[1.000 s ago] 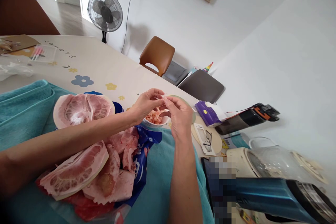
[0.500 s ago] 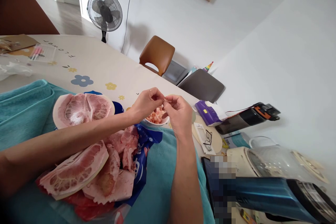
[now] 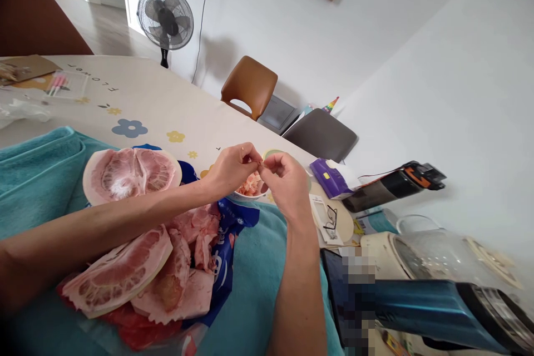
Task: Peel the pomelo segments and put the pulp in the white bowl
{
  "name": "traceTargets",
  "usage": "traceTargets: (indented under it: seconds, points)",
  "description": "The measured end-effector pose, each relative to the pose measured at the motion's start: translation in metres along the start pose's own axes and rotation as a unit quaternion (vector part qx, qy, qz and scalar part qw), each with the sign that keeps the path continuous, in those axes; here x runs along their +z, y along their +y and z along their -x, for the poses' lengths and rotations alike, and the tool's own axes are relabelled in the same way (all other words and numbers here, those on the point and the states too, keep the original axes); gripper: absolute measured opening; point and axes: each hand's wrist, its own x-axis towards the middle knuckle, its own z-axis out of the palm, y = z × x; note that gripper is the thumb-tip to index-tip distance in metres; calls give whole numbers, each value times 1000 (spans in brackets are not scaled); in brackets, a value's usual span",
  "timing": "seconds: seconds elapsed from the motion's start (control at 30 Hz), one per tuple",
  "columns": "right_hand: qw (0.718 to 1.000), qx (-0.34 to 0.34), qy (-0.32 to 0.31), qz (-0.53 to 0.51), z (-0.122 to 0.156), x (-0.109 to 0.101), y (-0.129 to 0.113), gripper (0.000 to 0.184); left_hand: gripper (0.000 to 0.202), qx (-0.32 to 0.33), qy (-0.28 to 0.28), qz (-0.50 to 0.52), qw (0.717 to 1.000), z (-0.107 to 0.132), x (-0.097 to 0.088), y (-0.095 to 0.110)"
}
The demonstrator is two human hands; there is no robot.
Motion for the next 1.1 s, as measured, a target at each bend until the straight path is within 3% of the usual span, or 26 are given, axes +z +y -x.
traceTargets:
  seconds: [0.1,0.23,0.33,0.43,0.57,0.67,0.83,0.97,1.1]
  points:
    - [1000,-8,-1,-11,0,1,-1,12,10,-18,-2,33,999,-2,-1,-1]
    - [998,-26,27,-52,-1,4,1,13,8,-84,-51,143,985,-5,-3,-4]
    - [993,2,58,-102,-3,6,2,9,15,-122,-93,227,962,-4,-4,-3]
    - [984,50,80,-151,-5,7,2,7,14,-131,-93,251,955,-3,-4,0]
    - [978,71,97,-170,-5,7,-1,8,37,-82,-64,181,978,-2,-4,2]
    - [978,66,99,-172,-5,7,-1,9,33,13,-57,102,993,-4,-1,-1]
    - [974,72,112,-183,-5,8,0,11,11,144,-27,-8,989,-6,3,-9]
    - [973,76,103,-193,-5,12,-1,11,9,171,-15,-58,983,-4,3,-10]
    - [969,87,102,-208,-6,13,1,17,12,148,-29,-73,986,-3,0,-6]
